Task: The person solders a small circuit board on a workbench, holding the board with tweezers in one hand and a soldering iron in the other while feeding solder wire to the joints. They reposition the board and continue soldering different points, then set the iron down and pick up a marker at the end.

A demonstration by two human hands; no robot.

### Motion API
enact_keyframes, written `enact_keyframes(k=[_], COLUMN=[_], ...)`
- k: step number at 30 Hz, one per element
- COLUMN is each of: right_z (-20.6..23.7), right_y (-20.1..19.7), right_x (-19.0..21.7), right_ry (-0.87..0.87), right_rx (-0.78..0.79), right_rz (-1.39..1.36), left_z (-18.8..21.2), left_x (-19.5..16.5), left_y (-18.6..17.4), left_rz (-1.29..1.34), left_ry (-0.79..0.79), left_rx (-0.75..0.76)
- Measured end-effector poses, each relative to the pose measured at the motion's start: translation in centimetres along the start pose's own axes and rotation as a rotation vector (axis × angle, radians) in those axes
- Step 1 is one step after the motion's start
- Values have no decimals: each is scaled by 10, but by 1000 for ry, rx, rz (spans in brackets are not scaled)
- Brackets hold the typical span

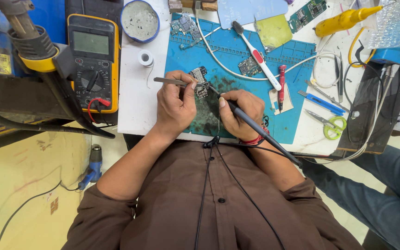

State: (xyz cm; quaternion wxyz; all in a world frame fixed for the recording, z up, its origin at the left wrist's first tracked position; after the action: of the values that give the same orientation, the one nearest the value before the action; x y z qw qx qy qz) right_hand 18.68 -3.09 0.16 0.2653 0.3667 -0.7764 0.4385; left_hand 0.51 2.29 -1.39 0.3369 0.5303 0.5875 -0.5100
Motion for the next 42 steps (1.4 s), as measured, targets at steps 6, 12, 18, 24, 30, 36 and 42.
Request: enact_keyframes(k=[6,12,18,24,30,36,42], right_z=[-1,0,-1,-1,0,-1,-2], right_y=[0,0,0,0,0,-1,-1], right_x=[0,0,0,1,2,2,4], right_ry=[11,9,11,2,-1,12,-1], right_rx=[9,10,23,10,8,18,26], right_rz=[-3,-2,-12,-13,-21,-17,-21], left_z=[0,0,0,0,0,1,2], left_x=[0,-1,-1,-2,-1,-1,-1], left_y=[-1,0,-1,0,-1,0,0], left_rz=[-3,6,0,-2,1,-4,-15], left_ry=[-9,-10,-24,3,-21,-8,-3], left_rx=[-4,4,8,2,8,1,0])
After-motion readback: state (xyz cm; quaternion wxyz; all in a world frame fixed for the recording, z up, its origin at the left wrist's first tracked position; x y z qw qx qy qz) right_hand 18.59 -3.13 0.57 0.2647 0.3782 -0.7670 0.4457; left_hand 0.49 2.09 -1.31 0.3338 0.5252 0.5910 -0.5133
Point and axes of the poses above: each hand's wrist, its own z-axis away from the middle knuckle, its own y-axis out of the palm, x = y × z, the point moved 2 cm from there along -z, towards the middle knuckle, and after that the axes turned 3 degrees about -x, right-handed, at the moved point
